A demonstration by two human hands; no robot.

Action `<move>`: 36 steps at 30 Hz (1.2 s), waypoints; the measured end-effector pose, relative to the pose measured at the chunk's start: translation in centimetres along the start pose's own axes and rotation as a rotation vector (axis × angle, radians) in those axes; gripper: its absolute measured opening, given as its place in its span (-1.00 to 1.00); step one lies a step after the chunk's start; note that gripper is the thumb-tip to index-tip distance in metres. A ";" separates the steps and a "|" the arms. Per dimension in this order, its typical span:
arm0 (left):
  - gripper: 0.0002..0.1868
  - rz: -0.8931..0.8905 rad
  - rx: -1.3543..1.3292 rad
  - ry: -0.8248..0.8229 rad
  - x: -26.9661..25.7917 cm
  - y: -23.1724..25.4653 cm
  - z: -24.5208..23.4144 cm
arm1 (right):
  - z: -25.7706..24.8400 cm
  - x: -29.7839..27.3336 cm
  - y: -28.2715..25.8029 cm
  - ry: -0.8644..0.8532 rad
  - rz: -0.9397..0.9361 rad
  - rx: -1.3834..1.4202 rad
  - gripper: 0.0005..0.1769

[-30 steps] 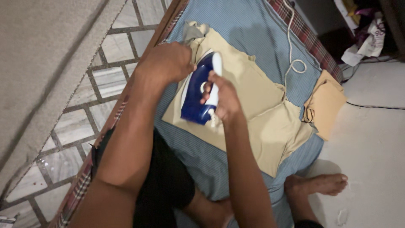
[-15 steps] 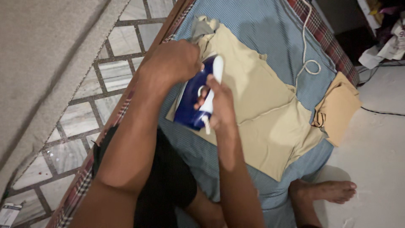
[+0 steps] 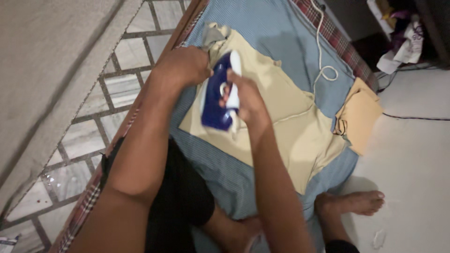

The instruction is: The person irons a light-colored shirt laid out on a blue striped sheet on the floor. They use a blue and white electric iron to smooth the fabric, folding the sleeves and body of the shirt as they progress. The person finishes by folding the shirt into a neat stack.

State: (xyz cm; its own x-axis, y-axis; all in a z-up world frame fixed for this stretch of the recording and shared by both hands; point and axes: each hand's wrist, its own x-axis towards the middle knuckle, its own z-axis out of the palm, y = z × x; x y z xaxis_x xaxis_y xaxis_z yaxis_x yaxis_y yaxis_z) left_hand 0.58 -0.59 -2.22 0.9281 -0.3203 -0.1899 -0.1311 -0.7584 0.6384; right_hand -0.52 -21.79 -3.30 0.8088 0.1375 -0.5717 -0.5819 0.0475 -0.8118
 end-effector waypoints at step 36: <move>-0.70 0.058 0.010 0.090 0.3 0.3 1.0 | 0.0 -9.1 1.2 -0.469 -0.303 -1.288 -0.57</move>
State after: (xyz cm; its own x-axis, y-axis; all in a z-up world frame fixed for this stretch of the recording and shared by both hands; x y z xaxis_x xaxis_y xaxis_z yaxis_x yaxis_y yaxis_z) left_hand 0.44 -1.49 -2.84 0.9464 -0.3118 -0.0847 -0.1885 -0.7457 0.6390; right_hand -8.60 -22.97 0.90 0.6354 0.6109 -0.4723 0.2993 -0.7586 -0.5787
